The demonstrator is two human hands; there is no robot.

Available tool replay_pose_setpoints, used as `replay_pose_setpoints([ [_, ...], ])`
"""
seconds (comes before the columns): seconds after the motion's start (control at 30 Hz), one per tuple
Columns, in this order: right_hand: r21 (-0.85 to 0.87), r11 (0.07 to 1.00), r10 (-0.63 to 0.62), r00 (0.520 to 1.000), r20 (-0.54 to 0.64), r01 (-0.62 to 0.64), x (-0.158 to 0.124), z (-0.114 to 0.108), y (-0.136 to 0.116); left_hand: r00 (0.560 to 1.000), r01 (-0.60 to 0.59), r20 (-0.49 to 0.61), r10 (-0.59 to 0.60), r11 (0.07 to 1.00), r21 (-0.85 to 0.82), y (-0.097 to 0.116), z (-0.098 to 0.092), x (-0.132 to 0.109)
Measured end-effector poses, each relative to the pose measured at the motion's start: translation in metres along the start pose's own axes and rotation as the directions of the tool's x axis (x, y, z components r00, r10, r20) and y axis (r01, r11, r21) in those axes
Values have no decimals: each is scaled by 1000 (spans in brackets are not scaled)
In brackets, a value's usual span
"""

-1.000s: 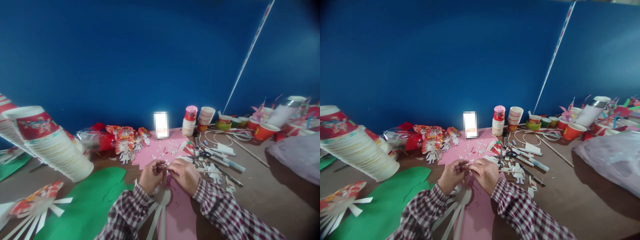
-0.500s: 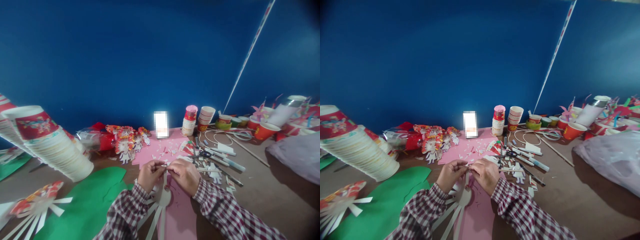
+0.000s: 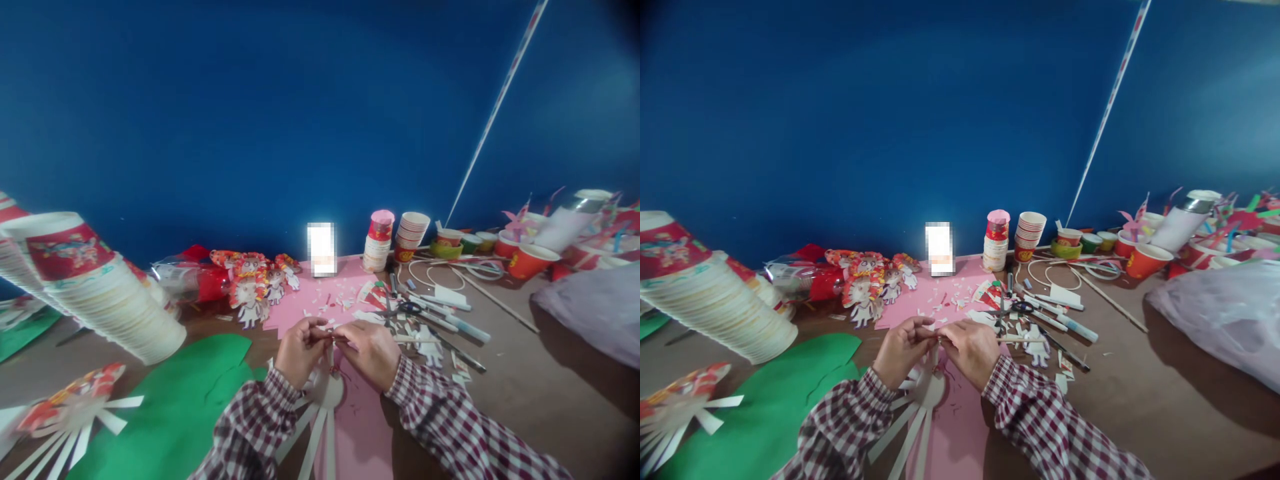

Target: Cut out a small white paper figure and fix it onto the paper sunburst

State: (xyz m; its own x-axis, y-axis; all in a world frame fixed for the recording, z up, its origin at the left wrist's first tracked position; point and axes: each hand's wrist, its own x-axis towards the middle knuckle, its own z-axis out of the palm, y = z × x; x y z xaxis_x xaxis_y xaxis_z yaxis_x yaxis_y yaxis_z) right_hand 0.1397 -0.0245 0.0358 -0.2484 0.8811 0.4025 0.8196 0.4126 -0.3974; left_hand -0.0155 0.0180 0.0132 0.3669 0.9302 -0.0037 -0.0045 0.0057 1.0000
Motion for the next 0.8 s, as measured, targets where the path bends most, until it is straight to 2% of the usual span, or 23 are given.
replay_pose_setpoints([
  [0.23,30,997,-71,997,7,71,0,1,1,999,-40,-20,41,998,56,3,-2,-2],
  [0.5,59,995,-75,996,-53,78,0,4,4,997,-41,70,37,998,50,-1,0,0],
  [0.7,45,997,-64,997,-54,67,0,4,5,999,-26,27,21,983,183,2,0,-2],
  [0.8,36,997,-65,997,-50,67,0,3,5,1000,-14,15,12,981,194,-1,-1,-1],
])
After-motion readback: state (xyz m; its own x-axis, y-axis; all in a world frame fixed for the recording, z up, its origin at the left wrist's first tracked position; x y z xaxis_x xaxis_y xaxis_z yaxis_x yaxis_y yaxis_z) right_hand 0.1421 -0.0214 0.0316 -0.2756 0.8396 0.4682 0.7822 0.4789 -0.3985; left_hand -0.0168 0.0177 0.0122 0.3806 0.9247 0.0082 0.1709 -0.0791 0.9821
